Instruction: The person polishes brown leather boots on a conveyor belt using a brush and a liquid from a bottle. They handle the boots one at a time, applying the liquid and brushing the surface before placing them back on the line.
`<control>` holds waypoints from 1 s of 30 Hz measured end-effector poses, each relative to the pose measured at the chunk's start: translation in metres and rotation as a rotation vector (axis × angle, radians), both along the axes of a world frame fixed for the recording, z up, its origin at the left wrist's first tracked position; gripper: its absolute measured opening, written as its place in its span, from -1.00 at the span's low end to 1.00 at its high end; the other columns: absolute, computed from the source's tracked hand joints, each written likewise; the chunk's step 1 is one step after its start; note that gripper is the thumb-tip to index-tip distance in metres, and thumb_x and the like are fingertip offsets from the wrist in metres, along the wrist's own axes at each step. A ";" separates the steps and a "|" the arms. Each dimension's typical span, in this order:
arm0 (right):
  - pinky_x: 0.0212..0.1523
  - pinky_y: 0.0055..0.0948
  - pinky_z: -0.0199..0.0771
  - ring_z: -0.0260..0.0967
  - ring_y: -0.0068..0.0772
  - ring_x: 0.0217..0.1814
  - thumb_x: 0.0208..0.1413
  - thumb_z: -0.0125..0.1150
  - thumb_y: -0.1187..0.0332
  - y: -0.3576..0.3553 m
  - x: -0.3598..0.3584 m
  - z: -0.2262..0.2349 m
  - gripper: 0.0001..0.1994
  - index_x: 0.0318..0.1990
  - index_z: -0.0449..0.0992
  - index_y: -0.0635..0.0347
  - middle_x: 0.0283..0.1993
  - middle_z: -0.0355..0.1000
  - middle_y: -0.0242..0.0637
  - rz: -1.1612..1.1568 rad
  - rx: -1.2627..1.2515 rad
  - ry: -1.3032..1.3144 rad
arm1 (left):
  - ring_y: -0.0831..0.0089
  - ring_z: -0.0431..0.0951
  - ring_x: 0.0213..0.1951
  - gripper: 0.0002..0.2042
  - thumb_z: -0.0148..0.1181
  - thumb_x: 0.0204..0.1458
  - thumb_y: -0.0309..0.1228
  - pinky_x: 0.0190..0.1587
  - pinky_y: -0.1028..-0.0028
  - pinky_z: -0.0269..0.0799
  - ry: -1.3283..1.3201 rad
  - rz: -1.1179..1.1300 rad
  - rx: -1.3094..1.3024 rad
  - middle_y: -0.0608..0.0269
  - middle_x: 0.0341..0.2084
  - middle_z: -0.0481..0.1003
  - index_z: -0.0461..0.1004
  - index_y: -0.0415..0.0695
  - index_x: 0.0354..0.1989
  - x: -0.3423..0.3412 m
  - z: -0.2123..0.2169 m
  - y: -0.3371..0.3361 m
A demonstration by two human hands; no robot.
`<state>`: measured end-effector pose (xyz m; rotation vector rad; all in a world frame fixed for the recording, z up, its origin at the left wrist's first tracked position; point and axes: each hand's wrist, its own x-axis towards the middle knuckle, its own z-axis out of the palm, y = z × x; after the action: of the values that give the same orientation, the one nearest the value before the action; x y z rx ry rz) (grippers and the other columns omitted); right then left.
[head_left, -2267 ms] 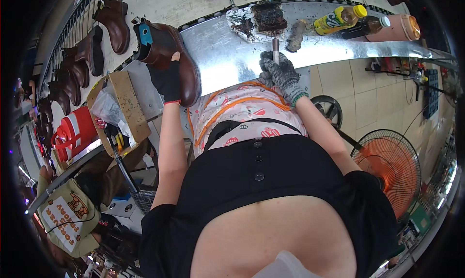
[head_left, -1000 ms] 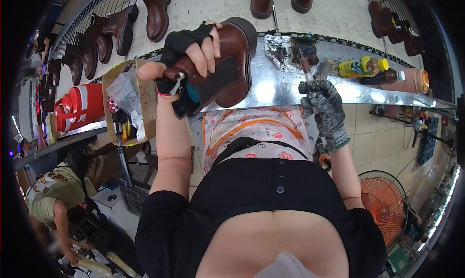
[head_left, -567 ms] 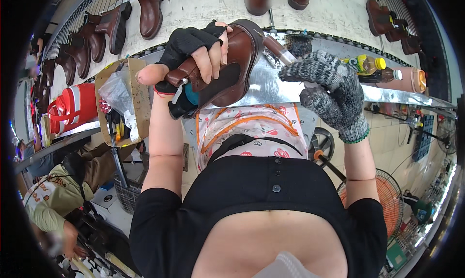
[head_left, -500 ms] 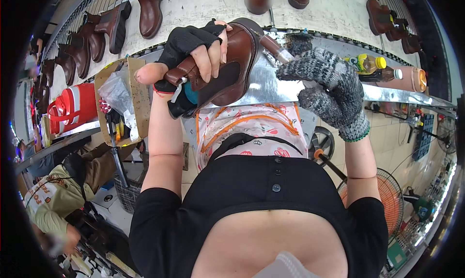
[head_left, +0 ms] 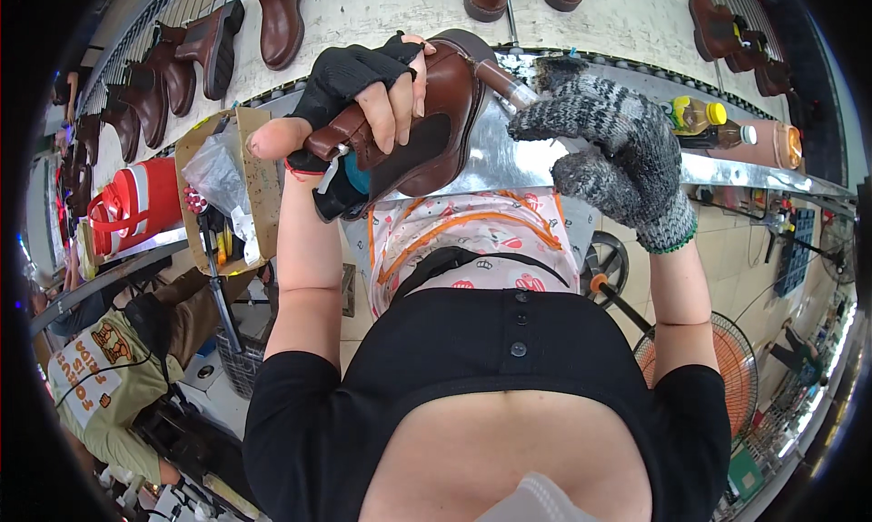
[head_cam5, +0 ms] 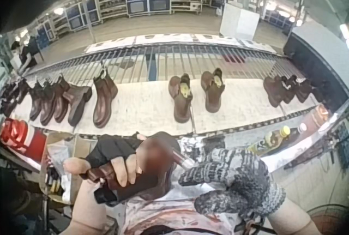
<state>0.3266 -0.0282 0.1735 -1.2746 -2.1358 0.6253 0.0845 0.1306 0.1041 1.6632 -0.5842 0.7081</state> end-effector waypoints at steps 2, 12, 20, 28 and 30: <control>-0.08 -0.34 0.38 0.45 -0.19 -0.23 -0.21 0.20 0.27 0.002 0.001 -0.003 -0.70 -0.23 0.57 0.09 -0.28 0.50 -0.24 -0.013 0.022 -0.007 | 0.38 0.38 -0.55 -0.06 -0.35 -0.53 0.64 -0.09 0.40 0.14 -0.015 0.004 0.001 0.23 -0.68 0.45 0.47 -0.15 -0.69 0.001 0.002 0.000; -0.12 -0.33 0.38 0.42 -0.16 -0.27 -0.18 0.05 0.31 0.026 -0.017 -0.022 -0.73 -0.30 0.59 0.09 -0.32 0.48 -0.23 -0.017 0.146 0.022 | 0.43 0.33 -0.34 -0.09 -0.33 -0.39 0.61 0.00 0.42 -0.03 -0.106 -0.149 -0.112 0.24 -0.56 0.47 0.50 -0.13 -0.57 -0.012 -0.031 0.041; -0.24 -0.34 0.37 0.41 -0.24 -0.31 -0.04 0.14 0.20 0.065 -0.039 -0.081 -0.76 -0.18 0.58 -0.13 -0.28 0.49 -0.32 0.013 0.243 0.167 | 0.46 0.23 -0.23 -0.04 -0.43 -0.39 0.63 0.00 0.48 -0.03 -0.071 -0.161 -0.244 0.23 -0.47 0.46 0.48 -0.12 -0.46 -0.047 -0.062 0.096; -0.28 -0.32 0.42 0.44 -0.29 -0.29 0.05 -0.01 0.25 0.085 -0.058 -0.135 -0.77 -0.22 0.60 -0.11 -0.29 0.52 -0.32 -0.061 0.216 0.171 | 0.39 0.23 -0.27 -0.02 -0.52 -0.39 0.62 0.04 0.41 0.01 -0.101 0.016 -0.674 0.19 -0.52 0.42 0.45 -0.14 -0.46 -0.069 -0.098 0.111; -0.29 -0.31 0.43 0.45 -0.28 -0.30 0.08 -0.02 0.23 0.086 -0.061 -0.140 -0.77 -0.23 0.60 -0.11 -0.30 0.52 -0.32 -0.060 0.150 0.165 | 0.38 0.24 -0.27 -0.06 -0.49 -0.36 0.60 0.02 0.41 0.03 -0.111 0.059 -0.712 0.19 -0.53 0.41 0.43 -0.14 -0.47 -0.075 -0.103 0.111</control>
<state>0.2653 0.0576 0.0332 -1.1597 -1.9634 0.5164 0.0096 0.2413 0.0015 0.9854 -0.3027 0.9243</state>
